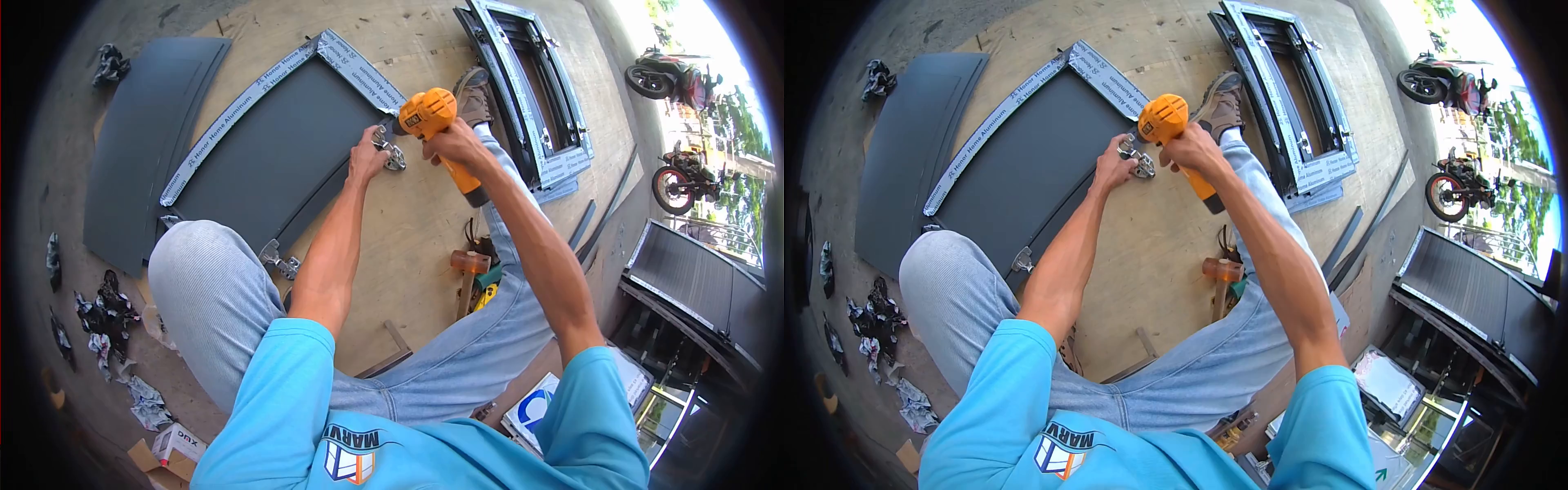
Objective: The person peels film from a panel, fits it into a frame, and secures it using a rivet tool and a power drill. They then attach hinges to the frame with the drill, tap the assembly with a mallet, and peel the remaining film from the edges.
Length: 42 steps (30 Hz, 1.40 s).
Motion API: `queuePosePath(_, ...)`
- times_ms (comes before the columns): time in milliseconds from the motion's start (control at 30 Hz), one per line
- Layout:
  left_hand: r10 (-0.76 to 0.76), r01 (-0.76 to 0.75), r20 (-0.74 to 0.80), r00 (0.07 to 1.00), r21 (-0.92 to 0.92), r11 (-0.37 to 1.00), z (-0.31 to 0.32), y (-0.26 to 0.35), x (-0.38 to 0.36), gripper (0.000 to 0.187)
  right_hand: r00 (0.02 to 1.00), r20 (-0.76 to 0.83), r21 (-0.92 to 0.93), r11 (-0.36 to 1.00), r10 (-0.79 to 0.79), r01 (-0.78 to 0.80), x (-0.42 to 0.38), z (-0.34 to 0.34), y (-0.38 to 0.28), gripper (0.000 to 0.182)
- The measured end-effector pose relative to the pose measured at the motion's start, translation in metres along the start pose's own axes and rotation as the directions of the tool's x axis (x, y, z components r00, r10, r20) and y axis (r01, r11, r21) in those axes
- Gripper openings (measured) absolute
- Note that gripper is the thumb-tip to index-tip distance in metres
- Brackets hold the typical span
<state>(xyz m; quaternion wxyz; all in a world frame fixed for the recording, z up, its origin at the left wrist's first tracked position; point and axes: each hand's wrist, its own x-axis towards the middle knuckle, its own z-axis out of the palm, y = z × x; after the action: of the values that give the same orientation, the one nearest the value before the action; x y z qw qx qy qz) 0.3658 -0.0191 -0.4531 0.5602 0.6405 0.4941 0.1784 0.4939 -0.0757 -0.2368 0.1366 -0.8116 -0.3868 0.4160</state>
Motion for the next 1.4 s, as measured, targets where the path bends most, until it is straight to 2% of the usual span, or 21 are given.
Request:
queuePosePath(67, -0.056, 0.059, 0.080, 0.995, -0.035, 0.998, -0.014, 0.020, -0.010, 0.057, 0.991, -0.128, 0.263, 0.963, -0.028, 0.061, -0.039, 0.002, 0.014, 0.026)
queuePosePath(133, -0.282, 0.319, 0.164, 0.945, -0.285, 0.904, -0.042, 0.078, -0.031, 0.049, 0.962, -0.261, 0.220, 0.966, -0.075, 0.136, -0.098, 0.002, 0.013, 0.033)
queuePosePath(167, -0.241, 0.279, 0.163, 0.957, -0.275, 0.920, -0.051, 0.102, -0.039, 0.049, 0.910, -0.376, 0.092, 0.971, -0.171, 0.221, -0.129, 0.004, 0.005, 0.038)
queuePosePath(233, -0.150, 0.486, 0.506, 0.849, -0.640, 0.595, -0.071, 0.152, -0.056, 0.048, 0.800, -0.520, 0.158, 0.887, -0.299, 0.434, -0.161, 0.021, 0.022, 0.050)
queuePosePath(267, -0.129, 0.461, 0.500, 0.856, -0.626, 0.630, -0.083, 0.182, -0.063, 0.048, 0.691, -0.592, 0.104, 0.811, -0.415, 0.576, -0.176, 0.027, 0.026, 0.056)
queuePosePath(333, 0.121, 0.092, 0.457, 0.882, -0.417, 0.904, -0.103, 0.236, -0.084, 0.040, 0.590, -0.656, 0.103, 0.718, -0.471, 0.688, -0.199, 0.039, 0.033, 0.056)
queuePosePath(367, 0.321, -0.175, 0.389, 0.863, -0.365, 0.914, -0.115, 0.251, -0.087, 0.037, 0.557, -0.692, 0.147, 0.667, -0.458, 0.731, -0.204, 0.050, 0.042, 0.057)
queuePosePath(400, 0.390, -0.338, 0.485, 0.783, -0.195, 0.921, -0.135, 0.270, -0.095, 0.041, 0.546, -0.708, 0.156, 0.655, -0.448, 0.740, -0.211, 0.057, 0.045, 0.057)
queuePosePath(433, 0.421, -0.495, 0.581, 0.697, -0.035, 0.868, -0.155, 0.290, -0.109, 0.046, 0.492, -0.731, 0.112, 0.628, -0.473, 0.770, -0.217, 0.063, 0.048, 0.054)
queuePosePath(467, 0.408, -0.497, 0.581, 0.704, -0.007, 0.868, -0.168, 0.303, -0.131, 0.046, 0.440, -0.750, 0.075, 0.597, -0.494, 0.799, -0.221, 0.069, 0.048, 0.051)
queuePosePath(533, 0.466, -0.820, 0.693, 0.551, 0.343, 0.458, -0.190, 0.315, -0.183, 0.058, 0.355, -0.741, -0.039, 0.564, -0.570, 0.825, -0.235, 0.063, 0.040, 0.047)
queuePosePath(567, 0.441, -0.815, 0.703, 0.558, 0.365, 0.450, -0.194, 0.313, -0.208, 0.058, 0.282, -0.703, -0.173, 0.542, -0.653, 0.823, -0.239, 0.060, 0.039, 0.044)
queuePosePath(633, 0.379, -0.876, 0.793, 0.476, 0.393, 0.278, -0.195, 0.304, -0.249, 0.069, 0.310, -0.662, -0.164, 0.535, -0.682, 0.829, -0.239, 0.066, 0.039, 0.044)
queuePosePath(700, 0.392, -0.890, 0.800, 0.454, 0.389, 0.238, -0.191, 0.289, -0.261, 0.068, 0.219, -0.616, -0.269, 0.464, -0.756, 0.844, -0.238, 0.073, 0.037, 0.060)
queuePosePath(767, 0.414, -0.902, 0.801, 0.432, 0.379, 0.208, -0.185, 0.279, -0.265, 0.068, 0.266, -0.588, -0.216, 0.466, -0.764, 0.858, -0.242, 0.079, 0.034, 0.058)
queuePosePath(833, 0.229, -0.936, 0.908, 0.351, 0.334, 0.113, -0.178, 0.276, -0.261, 0.058, 0.212, -0.530, -0.285, 0.408, -0.821, 0.868, -0.247, 0.081, 0.032, 0.056)
queuePosePath(900, 0.222, -0.938, 0.918, 0.329, 0.291, 0.187, -0.172, 0.265, -0.259, 0.053, 0.183, -0.516, -0.322, 0.388, -0.837, 0.863, -0.247, 0.080, 0.034, 0.055)
queuePosePath(1033, 0.357, -0.971, 0.904, 0.237, 0.208, 0.117, -0.164, 0.247, -0.260, 0.047, 0.184, -0.444, -0.438, 0.392, -0.877, 0.809, -0.246, 0.082, 0.043, 0.058)
queuePosePath(1100, 0.554, -0.972, 0.810, 0.193, 0.233, -0.002, -0.158, 0.231, -0.255, 0.043, 0.284, -0.423, -0.418, 0.464, -0.860, 0.781, -0.246, 0.081, 0.046, 0.063)
queuePosePath(1233, 0.716, -0.956, 0.678, 0.163, 0.289, -0.056, -0.156, 0.216, -0.253, 0.035, 0.213, -0.441, -0.501, 0.437, -0.872, 0.747, -0.247, 0.076, 0.038, 0.067)
queuePosePath(1400, 0.737, -0.952, 0.658, 0.158, 0.300, -0.063, -0.167, 0.214, -0.253, 0.029, 0.219, -0.477, -0.482, 0.462, -0.851, 0.745, -0.249, 0.083, 0.024, 0.069)
